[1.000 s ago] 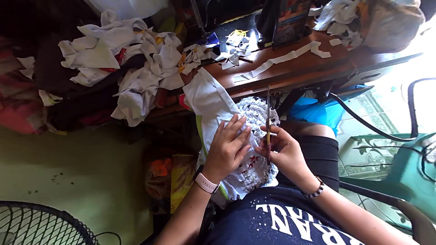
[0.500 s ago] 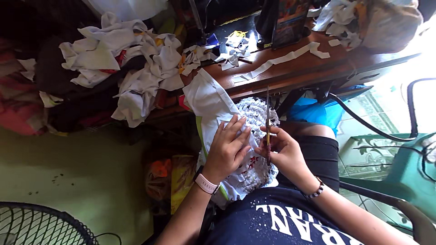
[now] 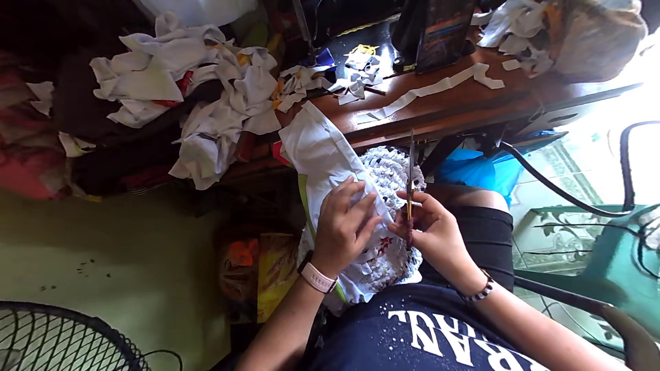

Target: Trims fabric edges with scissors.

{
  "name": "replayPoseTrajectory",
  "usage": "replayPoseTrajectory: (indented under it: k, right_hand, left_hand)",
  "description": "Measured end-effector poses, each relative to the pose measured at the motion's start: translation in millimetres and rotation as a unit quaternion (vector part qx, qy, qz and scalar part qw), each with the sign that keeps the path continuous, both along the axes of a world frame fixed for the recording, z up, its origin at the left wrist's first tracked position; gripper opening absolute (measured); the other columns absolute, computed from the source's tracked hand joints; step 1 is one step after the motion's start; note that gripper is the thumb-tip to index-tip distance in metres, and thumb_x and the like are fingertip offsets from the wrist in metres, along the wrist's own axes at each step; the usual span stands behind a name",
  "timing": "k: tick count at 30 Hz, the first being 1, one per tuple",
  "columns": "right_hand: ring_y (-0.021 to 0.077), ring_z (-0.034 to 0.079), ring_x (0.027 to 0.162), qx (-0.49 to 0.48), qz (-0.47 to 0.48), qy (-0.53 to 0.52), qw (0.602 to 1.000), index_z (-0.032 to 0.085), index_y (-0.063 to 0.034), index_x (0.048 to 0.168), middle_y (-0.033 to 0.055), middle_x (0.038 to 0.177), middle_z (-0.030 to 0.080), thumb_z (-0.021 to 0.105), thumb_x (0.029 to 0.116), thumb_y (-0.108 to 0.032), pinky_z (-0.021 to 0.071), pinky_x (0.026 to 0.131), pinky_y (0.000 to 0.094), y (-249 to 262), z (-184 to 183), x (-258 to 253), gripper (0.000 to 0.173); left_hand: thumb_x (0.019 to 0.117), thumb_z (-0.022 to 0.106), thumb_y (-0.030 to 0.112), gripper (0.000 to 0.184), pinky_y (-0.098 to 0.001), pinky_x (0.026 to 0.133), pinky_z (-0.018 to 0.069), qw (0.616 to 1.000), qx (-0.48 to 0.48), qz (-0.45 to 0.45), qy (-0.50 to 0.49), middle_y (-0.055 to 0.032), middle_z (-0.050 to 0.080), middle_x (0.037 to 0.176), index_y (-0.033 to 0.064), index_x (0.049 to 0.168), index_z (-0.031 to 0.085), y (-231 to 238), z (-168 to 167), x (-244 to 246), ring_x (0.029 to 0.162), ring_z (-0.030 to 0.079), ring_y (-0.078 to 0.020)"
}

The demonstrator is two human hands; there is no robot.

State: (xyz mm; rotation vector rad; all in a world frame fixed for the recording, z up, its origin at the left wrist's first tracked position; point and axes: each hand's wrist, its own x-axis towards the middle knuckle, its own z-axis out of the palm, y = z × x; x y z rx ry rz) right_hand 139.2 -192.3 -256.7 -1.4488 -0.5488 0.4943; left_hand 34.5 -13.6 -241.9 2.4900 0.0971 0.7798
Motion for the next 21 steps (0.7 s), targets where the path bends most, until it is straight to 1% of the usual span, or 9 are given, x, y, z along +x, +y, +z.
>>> replayPoseTrajectory:
  k: [7, 10, 16, 18, 21]
  right_hand:
    - [0.0113, 0.071, 0.075, 0.014, -0.001, 0.002, 1.0, 0.055, -0.0028, 0.134, 0.0031, 0.089, 0.073, 0.083, 0.0814, -0.01, 0.0613, 0.067, 0.0239, 2.2, 5.4, 2.5, 0.06]
    - [0.0123, 0.072, 0.075, 0.006, -0.004, -0.002, 1.0, 0.055, -0.0033, 0.134, 0.0041, 0.089, 0.074, 0.083, 0.0807, -0.011, 0.0614, 0.067, 0.0247, 5.1, 7.1, 3.9, 0.06]
    - [0.0106, 0.071, 0.074, -0.008, -0.001, -0.033, 0.999, 0.057, -0.0045, 0.133, 0.0027, 0.088, 0.073, 0.083, 0.0808, -0.011, 0.0602, 0.065, 0.0237, 8.8, 6.2, 6.4, 0.059]
    - [0.0099, 0.07, 0.073, -0.009, -0.001, -0.031, 0.999, 0.058, -0.004, 0.132, 0.0023, 0.087, 0.073, 0.083, 0.08, -0.01, 0.0602, 0.064, 0.0234, 9.4, 7.0, 6.6, 0.058]
    - [0.0096, 0.071, 0.075, -0.018, 0.002, -0.038, 0.999, 0.058, -0.0038, 0.132, 0.0022, 0.089, 0.073, 0.083, 0.08, -0.01, 0.0606, 0.065, 0.0234, 9.2, 7.2, 7.2, 0.058]
  left_hand:
    - [0.0994, 0.066, 0.032, 0.035, -0.0538, 0.119, 0.038, 1.0, 0.023, -0.005, 0.011, -0.0133, 0.061, 0.142, 0.0143, 0.129, 0.072, -1.6, -2.5, -0.8, 0.145, 0.045, -0.033]
    - [0.0999, 0.065, 0.031, 0.035, -0.0549, 0.119, 0.0363, 1.0, 0.023, -0.009, 0.012, -0.0128, 0.06, 0.144, 0.0145, 0.13, 0.072, -1.6, -3.1, -0.9, 0.146, 0.043, -0.0335]
    - [0.1014, 0.062, 0.031, 0.036, -0.0569, 0.122, 0.0314, 0.999, 0.011, -0.018, 0.035, -0.0116, 0.053, 0.153, 0.0169, 0.134, 0.07, -0.9, -2.9, -0.5, 0.15, 0.037, -0.0324]
    - [0.1014, 0.062, 0.031, 0.036, -0.0573, 0.122, 0.0308, 0.999, 0.011, -0.023, 0.037, -0.0116, 0.052, 0.153, 0.0174, 0.134, 0.07, 0.0, -2.7, -0.2, 0.151, 0.036, -0.0325]
    - [0.1011, 0.062, 0.031, 0.037, -0.0576, 0.122, 0.0305, 0.999, 0.014, -0.025, 0.034, -0.0116, 0.051, 0.154, 0.0178, 0.134, 0.07, 0.8, -3.5, 0.3, 0.151, 0.036, -0.0327]
